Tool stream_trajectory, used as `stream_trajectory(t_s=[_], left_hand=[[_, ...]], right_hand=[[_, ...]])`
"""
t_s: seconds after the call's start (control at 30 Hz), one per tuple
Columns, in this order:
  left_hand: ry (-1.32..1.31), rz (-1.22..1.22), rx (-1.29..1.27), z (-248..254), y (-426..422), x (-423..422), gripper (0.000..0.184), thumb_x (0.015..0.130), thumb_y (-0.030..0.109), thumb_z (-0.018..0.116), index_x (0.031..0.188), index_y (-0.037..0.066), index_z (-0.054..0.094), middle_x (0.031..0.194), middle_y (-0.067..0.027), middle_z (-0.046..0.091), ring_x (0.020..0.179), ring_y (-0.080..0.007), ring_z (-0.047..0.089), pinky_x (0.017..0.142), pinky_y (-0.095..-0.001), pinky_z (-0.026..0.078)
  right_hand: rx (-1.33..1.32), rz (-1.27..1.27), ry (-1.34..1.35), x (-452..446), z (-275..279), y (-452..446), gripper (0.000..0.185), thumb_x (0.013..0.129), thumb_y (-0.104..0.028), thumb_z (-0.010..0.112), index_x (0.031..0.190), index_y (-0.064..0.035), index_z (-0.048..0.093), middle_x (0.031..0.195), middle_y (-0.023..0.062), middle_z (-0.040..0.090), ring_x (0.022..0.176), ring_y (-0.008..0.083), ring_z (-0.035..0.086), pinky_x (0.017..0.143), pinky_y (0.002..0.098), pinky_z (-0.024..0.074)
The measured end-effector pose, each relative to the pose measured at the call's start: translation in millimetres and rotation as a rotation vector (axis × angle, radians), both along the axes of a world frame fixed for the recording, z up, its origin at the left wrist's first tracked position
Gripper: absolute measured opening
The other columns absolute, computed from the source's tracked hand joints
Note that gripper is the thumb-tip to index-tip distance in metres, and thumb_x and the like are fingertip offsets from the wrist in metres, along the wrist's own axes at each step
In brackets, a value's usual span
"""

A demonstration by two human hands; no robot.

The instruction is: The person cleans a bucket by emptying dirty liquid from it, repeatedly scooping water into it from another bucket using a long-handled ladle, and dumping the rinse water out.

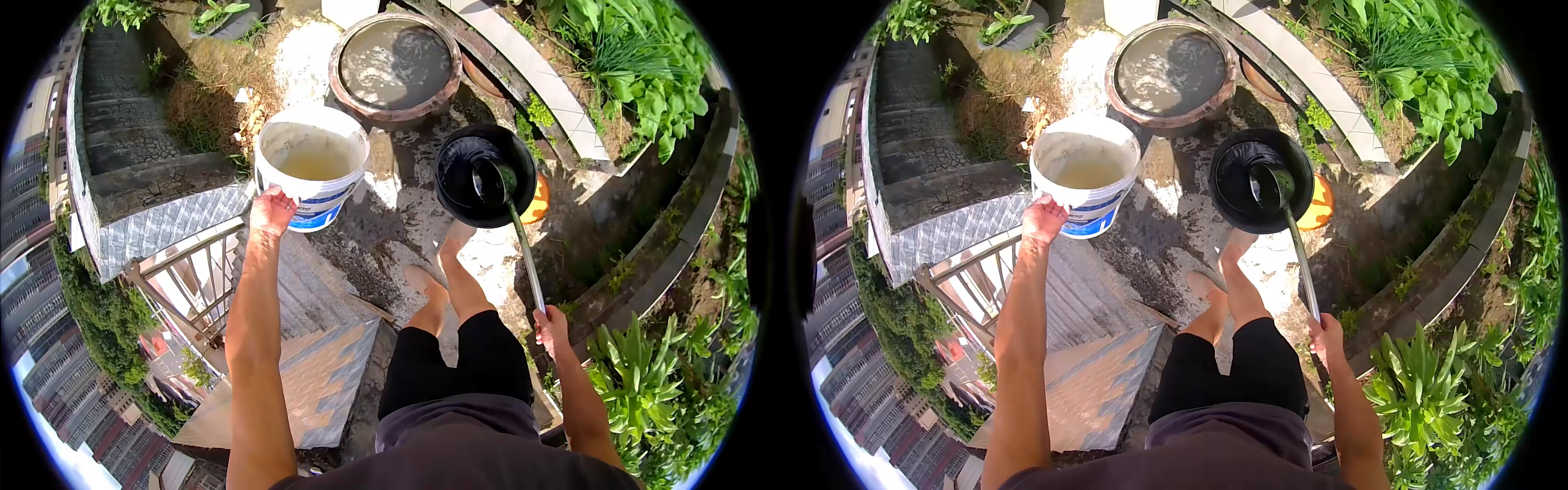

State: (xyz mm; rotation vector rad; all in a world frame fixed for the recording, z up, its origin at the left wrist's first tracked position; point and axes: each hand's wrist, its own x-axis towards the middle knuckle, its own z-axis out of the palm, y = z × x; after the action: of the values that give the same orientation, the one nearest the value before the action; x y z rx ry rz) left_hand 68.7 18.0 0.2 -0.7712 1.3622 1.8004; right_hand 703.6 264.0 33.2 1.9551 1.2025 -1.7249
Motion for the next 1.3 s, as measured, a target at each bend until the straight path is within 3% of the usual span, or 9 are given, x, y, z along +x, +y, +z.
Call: stream_trajectory(t_s=[0.2, 0.37, 0.4, 0.57, 0.63, 1.1, 1.3], left_hand=[[0.137, -0.137, -0.036, -13, 68, -40, 0.002, 0.09, 0.005, 0.056, 0.092, 0.006, 0.058, 0.084, -0.005, 0.059, 0.083, -0.0201, 0.058, 0.084, -0.044, 0.052], [0.231, -0.126, -0.129, -5, 136, -54, 0.009, 0.09, 0.0, 0.059, 0.097, 0.004, 0.055, 0.08, -0.0071, 0.059, 0.076, -0.0217, 0.06, 0.083, -0.0445, 0.055], [0.26, -0.281, -0.158, 0, 147, -59, 0.007, 0.091, 0.001, 0.059, 0.095, 0.005, 0.055, 0.078, -0.0065, 0.059, 0.076, -0.0215, 0.061, 0.081, -0.0434, 0.055], [0.197, -0.383, -0.168, 4, 194, -82, 0.005, 0.092, 0.003, 0.058, 0.094, 0.007, 0.056, 0.08, -0.006, 0.06, 0.076, -0.0219, 0.061, 0.078, -0.0406, 0.054], [0.15, -0.345, -0.282, 8, 210, -84, 0.006, 0.092, 0.004, 0.059, 0.097, 0.007, 0.057, 0.082, -0.0059, 0.061, 0.076, -0.0215, 0.061, 0.079, -0.0398, 0.054], [0.158, -0.55, -0.361, 14, 233, -118, 0.009, 0.089, 0.006, 0.064, 0.097, 0.011, 0.061, 0.082, -0.0015, 0.059, 0.07, -0.0131, 0.056, 0.074, -0.0342, 0.052], [0.209, -0.691, -0.341, 22, 251, -114, 0.009, 0.088, 0.006, 0.066, 0.085, 0.008, 0.058, 0.069, -0.0011, 0.055, 0.061, -0.0113, 0.053, 0.067, -0.0297, 0.052]], right_hand=[[-0.038, -0.058, 0.013, 2, 5, 17, 0.017, 0.088, -0.019, 0.062, 0.088, -0.0032, 0.056, 0.061, 0.0015, 0.049, 0.04, 0.0099, 0.044, 0.035, 0.0263, 0.0342], [-0.096, -0.166, 0.027, -8, 17, 24, 0.018, 0.085, -0.018, 0.064, 0.089, -0.001, 0.058, 0.061, 0.0025, 0.051, 0.041, 0.0098, 0.045, 0.035, 0.0259, 0.0349], [-0.062, -0.147, 0.012, -7, 14, 21, 0.018, 0.085, -0.018, 0.063, 0.089, -0.0012, 0.058, 0.061, 0.0025, 0.051, 0.041, 0.0093, 0.045, 0.035, 0.0256, 0.0349], [-0.126, -0.158, -0.011, -18, 13, 24, 0.016, 0.088, -0.018, 0.059, 0.085, -0.0033, 0.054, 0.063, 0.0026, 0.05, 0.041, 0.0105, 0.044, 0.036, 0.0269, 0.0351], [-0.132, -0.206, 0.022, -20, 15, 23, 0.017, 0.088, -0.019, 0.06, 0.084, -0.003, 0.054, 0.062, 0.0025, 0.049, 0.041, 0.0103, 0.044, 0.036, 0.0265, 0.0358], [-0.082, -0.285, 0.073, -18, 6, 5, 0.02, 0.089, -0.018, 0.062, 0.097, -0.0004, 0.057, 0.062, 0.001, 0.051, 0.041, 0.0074, 0.043, 0.035, 0.0243, 0.0344], [-0.078, -0.297, 0.062, -17, 0, -5, 0.021, 0.09, -0.018, 0.062, 0.101, -0.0011, 0.058, 0.062, 0.0009, 0.051, 0.041, 0.0081, 0.045, 0.036, 0.0254, 0.036]])
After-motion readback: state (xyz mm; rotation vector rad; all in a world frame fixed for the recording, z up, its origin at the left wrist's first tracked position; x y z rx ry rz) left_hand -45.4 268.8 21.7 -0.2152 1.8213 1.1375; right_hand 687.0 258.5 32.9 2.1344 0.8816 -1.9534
